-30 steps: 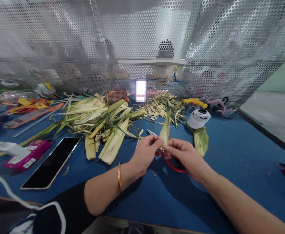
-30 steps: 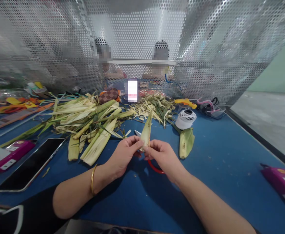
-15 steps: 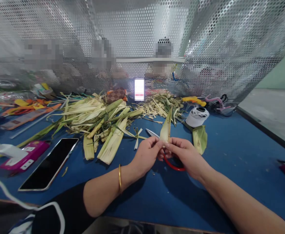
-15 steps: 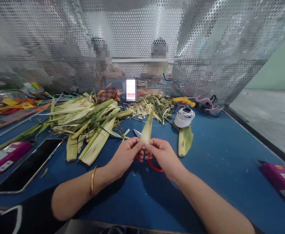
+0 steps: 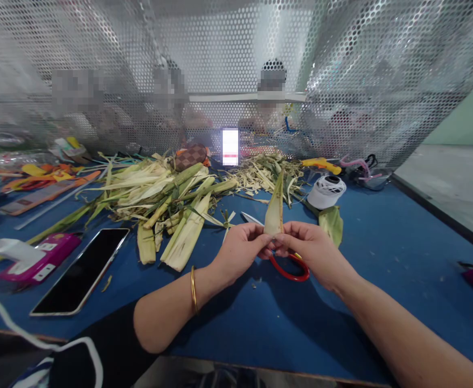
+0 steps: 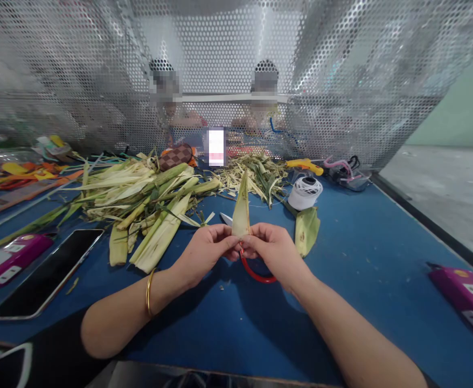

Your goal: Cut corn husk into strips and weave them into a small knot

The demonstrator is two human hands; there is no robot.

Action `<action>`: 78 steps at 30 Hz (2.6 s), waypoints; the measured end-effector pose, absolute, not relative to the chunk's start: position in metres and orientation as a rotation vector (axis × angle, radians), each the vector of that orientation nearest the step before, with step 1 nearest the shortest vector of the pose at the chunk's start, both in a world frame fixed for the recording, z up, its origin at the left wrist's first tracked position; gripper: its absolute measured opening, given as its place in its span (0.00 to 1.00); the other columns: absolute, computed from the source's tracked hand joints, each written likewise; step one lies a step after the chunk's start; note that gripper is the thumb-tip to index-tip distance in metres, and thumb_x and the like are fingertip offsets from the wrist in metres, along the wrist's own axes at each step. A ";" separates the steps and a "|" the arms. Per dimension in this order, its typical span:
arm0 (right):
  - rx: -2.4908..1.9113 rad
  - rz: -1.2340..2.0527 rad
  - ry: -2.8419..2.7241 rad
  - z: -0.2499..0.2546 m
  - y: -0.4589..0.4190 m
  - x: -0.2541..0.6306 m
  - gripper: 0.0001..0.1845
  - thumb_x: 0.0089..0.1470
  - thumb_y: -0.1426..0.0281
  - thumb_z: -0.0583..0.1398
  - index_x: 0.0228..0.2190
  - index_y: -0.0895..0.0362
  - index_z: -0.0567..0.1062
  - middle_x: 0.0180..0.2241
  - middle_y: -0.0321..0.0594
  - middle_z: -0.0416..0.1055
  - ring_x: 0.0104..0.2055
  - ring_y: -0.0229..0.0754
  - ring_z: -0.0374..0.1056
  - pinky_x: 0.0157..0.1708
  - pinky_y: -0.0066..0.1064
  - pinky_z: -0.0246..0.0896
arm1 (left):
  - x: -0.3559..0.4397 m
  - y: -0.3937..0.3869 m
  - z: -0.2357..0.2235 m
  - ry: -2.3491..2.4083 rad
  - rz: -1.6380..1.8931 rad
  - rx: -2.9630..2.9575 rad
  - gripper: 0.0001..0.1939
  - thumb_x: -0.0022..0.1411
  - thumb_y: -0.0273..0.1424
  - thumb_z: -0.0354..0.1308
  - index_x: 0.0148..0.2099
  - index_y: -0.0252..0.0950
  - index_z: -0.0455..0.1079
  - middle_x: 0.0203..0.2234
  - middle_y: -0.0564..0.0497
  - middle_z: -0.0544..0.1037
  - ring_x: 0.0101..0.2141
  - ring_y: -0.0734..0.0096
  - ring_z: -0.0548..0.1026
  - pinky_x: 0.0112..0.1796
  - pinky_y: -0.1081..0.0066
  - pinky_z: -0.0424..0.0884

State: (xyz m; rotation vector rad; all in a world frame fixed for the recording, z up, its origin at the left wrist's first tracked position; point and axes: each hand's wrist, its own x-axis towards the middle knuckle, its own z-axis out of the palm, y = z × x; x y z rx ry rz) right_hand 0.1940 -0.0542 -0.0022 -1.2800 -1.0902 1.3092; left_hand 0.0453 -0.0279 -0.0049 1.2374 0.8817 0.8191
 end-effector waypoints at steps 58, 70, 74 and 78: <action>-1.386 1.086 -1.507 -0.019 -0.053 0.191 0.14 0.54 0.61 0.54 0.21 0.53 0.62 0.19 0.33 0.65 0.21 0.38 0.63 0.25 0.30 0.58 | 0.049 -0.023 -0.020 0.839 0.774 1.286 0.17 0.56 0.43 0.58 0.31 0.33 0.67 0.20 0.55 0.70 0.20 0.80 0.67 0.25 0.76 0.66; -1.269 1.401 -1.210 -0.007 -0.055 0.194 0.14 0.47 0.59 0.60 0.21 0.56 0.67 0.18 0.33 0.67 0.21 0.36 0.65 0.24 0.28 0.63 | 0.048 -0.024 -0.016 0.725 0.731 1.319 0.17 0.56 0.43 0.57 0.29 0.33 0.66 0.20 0.54 0.69 0.22 0.78 0.67 0.28 0.75 0.66; -1.368 1.093 -1.400 -0.018 -0.053 0.192 0.14 0.53 0.61 0.55 0.21 0.54 0.62 0.17 0.31 0.65 0.20 0.35 0.63 0.24 0.28 0.60 | 0.049 -0.024 -0.016 0.754 0.709 1.334 0.18 0.55 0.45 0.57 0.28 0.33 0.66 0.19 0.54 0.69 0.22 0.77 0.67 0.27 0.74 0.66; -1.451 0.888 -1.637 -0.018 -0.056 0.189 0.15 0.56 0.64 0.52 0.20 0.53 0.59 0.16 0.31 0.63 0.20 0.36 0.62 0.23 0.27 0.56 | 0.049 -0.026 -0.016 0.792 0.749 1.314 0.22 0.54 0.50 0.57 0.31 0.33 0.67 0.22 0.53 0.71 0.23 0.75 0.69 0.25 0.75 0.66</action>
